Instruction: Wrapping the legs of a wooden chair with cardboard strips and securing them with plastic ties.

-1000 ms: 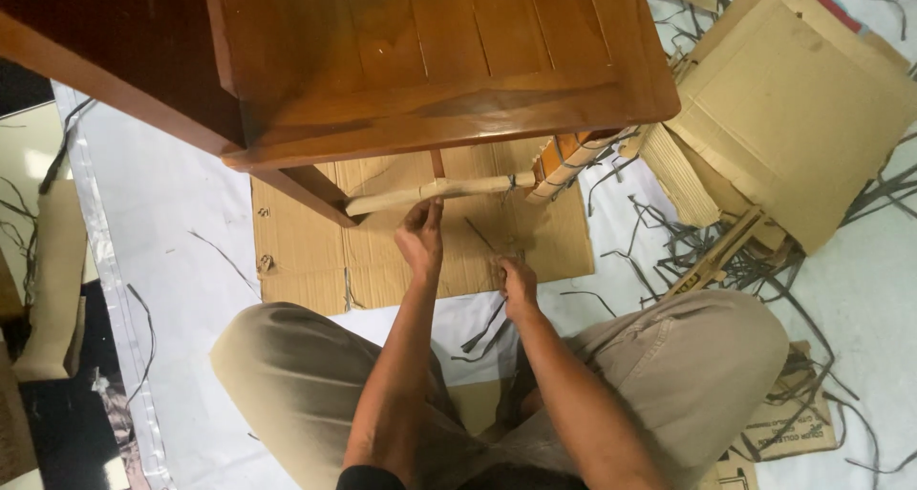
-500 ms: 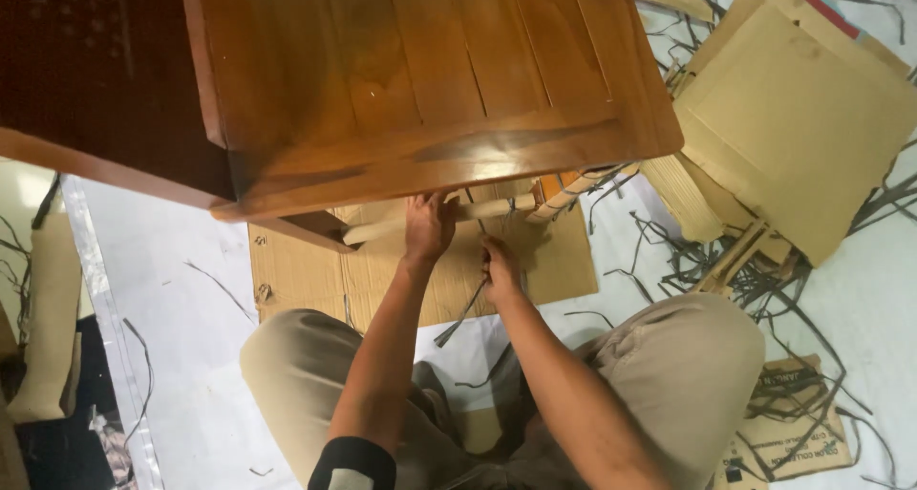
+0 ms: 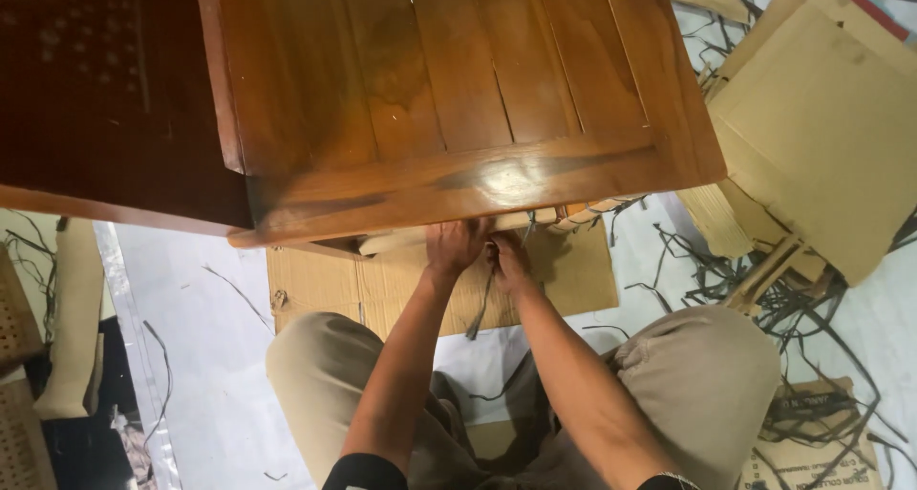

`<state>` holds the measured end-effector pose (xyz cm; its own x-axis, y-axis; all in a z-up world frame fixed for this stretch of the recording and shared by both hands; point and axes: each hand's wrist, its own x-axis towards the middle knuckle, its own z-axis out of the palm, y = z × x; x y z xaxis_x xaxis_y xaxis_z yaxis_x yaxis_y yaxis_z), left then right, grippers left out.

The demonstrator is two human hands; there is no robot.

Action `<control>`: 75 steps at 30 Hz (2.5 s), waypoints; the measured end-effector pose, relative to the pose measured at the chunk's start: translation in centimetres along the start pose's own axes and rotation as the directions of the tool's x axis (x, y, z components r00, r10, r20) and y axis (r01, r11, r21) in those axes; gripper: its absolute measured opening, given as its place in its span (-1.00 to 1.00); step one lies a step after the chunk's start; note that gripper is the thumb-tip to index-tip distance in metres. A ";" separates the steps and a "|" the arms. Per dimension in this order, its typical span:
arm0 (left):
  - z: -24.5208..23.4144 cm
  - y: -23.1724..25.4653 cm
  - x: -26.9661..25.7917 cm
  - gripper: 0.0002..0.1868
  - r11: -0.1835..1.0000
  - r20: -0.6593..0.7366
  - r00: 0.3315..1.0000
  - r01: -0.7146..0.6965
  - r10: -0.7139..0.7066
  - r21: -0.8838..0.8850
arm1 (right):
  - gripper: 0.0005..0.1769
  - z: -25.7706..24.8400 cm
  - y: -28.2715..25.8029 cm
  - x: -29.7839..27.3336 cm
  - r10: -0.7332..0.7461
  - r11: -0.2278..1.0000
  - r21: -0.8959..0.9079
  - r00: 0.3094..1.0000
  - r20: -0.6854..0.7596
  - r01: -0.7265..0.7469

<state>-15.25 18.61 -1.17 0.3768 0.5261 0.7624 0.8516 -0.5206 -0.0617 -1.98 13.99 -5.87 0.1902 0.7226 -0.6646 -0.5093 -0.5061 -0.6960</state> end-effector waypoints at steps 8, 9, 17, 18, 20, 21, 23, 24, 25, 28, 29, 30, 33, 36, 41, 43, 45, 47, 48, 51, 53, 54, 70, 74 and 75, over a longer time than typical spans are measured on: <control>-0.3 0.6 -0.4 -0.69 0.909 0.113 0.937 0.348 -0.330 -0.231 | -0.80 -1.1 0.0 0.1 -0.063 0.995 -0.070 0.993 0.099 0.070; 0.0 0.5 -0.8 -0.73 0.884 0.125 0.927 0.376 -0.355 -0.277 | -0.78 -0.7 -0.7 -0.6 -0.062 0.995 -0.075 0.992 0.112 0.070; 2.0 -0.2 -3.8 -0.89 0.720 0.204 0.866 0.495 -0.457 -0.486 | -0.60 -0.9 0.2 -2.7 -0.093 0.994 -0.051 0.993 0.070 0.096; 2.1 -0.1 -4.0 -0.90 0.679 0.222 0.852 0.514 -0.474 -0.525 | -0.54 -1.0 0.5 -2.9 -0.124 0.991 -0.046 0.989 0.084 0.128; 0.8 0.0 -2.8 -0.93 0.662 0.262 0.844 0.531 -0.467 -0.529 | -0.52 -0.8 0.1 -4.4 -0.153 0.986 -0.052 0.984 0.087 0.158; 0.2 0.0 -2.1 -0.95 0.647 0.301 0.834 0.549 -0.462 -0.529 | -0.50 -0.6 -0.1 -5.1 -0.180 0.981 -0.059 0.979 0.092 0.186; -2.6 0.0 0.2 -0.95 0.616 0.348 0.824 0.566 -0.447 -0.548 | -0.54 -1.0 0.7 -5.2 -0.205 0.972 -0.100 0.974 0.094 0.214; -4.0 0.0 1.3 -0.93 0.584 0.398 0.810 0.587 -0.431 -0.561 | -0.56 -1.1 1.2 -5.3 -0.224 0.962 -0.139 0.970 0.096 0.236; -4.3 0.1 1.7 -0.93 0.584 0.397 0.811 0.584 -0.429 -0.564 | -0.56 -1.1 1.2 -5.7 -0.227 0.961 -0.139 0.969 0.094 0.239; -5.5 0.2 2.3 -0.90 0.602 0.421 0.799 0.600 -0.428 -0.526 | -0.66 -1.0 1.8 -7.0 -0.226 0.928 -0.296 0.973 0.036 0.227; -6.0 0.2 2.5 -0.91 0.570 0.410 0.804 0.594 -0.431 -0.567 | -0.68 -1.0 2.3 -7.3 -0.305 0.890 -0.347 0.952 0.035 0.298; -6.4 0.1 2.8 -0.92 0.537 0.395 0.810 0.585 -0.434 -0.608 | -0.70 -0.9 2.6 -7.4 -0.383 0.842 -0.396 0.923 0.039 0.366; -6.2 0.1 2.2 -0.88 0.505 0.407 0.795 0.603 -0.450 -0.618 | -0.74 -1.1 2.6 -8.7 -0.559 0.621 -0.588 0.818 0.131 0.518; -5.7 0.3 1.6 -0.90 0.480 0.406 0.782 0.615 -0.473 -0.625 | -0.78 -0.1 1.3 -11.4 -0.657 0.418 -0.709 0.728 0.195 0.567; -6.0 0.4 1.5 -0.86 0.429 0.435 0.744 0.656 -0.508 -0.621 | -0.88 0.6 -0.9 -12.7 -0.637 0.469 -0.681 0.750 0.180 0.562; -5.5 0.4 1.0 -0.84 0.407 0.452 0.725 0.676 -0.520 -0.614 | -0.85 1.2 -2.5 -13.0 -0.614 0.521 -0.637 0.768 0.183 0.568; -5.0 0.4 0.6 -0.87 0.397 0.448 0.715 0.682 -0.536 -0.614 | -0.79 1.6 -3.6 -12.0 -0.577 0.593 -0.599 0.803 0.150 0.538; -5.3 0.6 0.9 -0.90 0.397 0.445 0.714 0.683 -0.541 -0.613 | -0.78 1.8 -5.1 -10.8 -0.571 0.571 -0.632 0.807 0.152 0.524; -5.5 0.6 1.0 -0.92 0.399 0.440 0.713 0.683 -0.546 -0.612 | -0.77 2.0 -5.8 -10.2 -0.565 0.549 -0.662 0.810 0.155 0.510; -4.8 0.6 0.7 -0.95 0.427 0.434 0.712 0.688 -0.551 -0.586 | -0.64 1.2 -6.1 -5.9 -0.480 0.602 -0.660 0.864 0.152 0.450; -4.9 0.6 1.0 -0.92 0.410 0.430 0.714 0.682 -0.552 -0.605 | -0.68 2.8 -8.8 -6.9 -0.385 0.722 -0.591 0.919 0.087 0.359; -5.0 0.5 1.0 -0.88 0.392 0.428 0.715 0.676 -0.553 -0.624 | -0.71 3.5 -10.0 -7.5 -0.277 0.823 -0.508 0.960 0.032 0.254; -5.9 0.6 1.4 -0.88 0.445 0.413 0.824 0.560 -0.388 -0.699 | -0.74 5.4 -10.8 -1.5 0.039 0.843 -0.537 0.999 -0.017 -0.042; -6.3 0.6 1.9 -0.86 0.553 0.455 0.833 0.551 -0.315 -0.625 | -0.60 4.8 -11.2 -1.4 0.114 0.832 -0.545 0.993 -0.017 -0.105; -6.4 0.4 2.0 -0.85 0.582 0.461 0.838 0.539 -0.294 -0.609 | -0.57 4.9 -11.6 -1.7 0.127 0.827 -0.549 0.992 -0.019 -0.117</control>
<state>-16.42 15.17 4.47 0.2333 0.9033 0.3600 0.4763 -0.4289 0.7676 -0.51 20.95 4.68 0.1400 0.6429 -0.7531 0.0174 -0.7620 -0.6473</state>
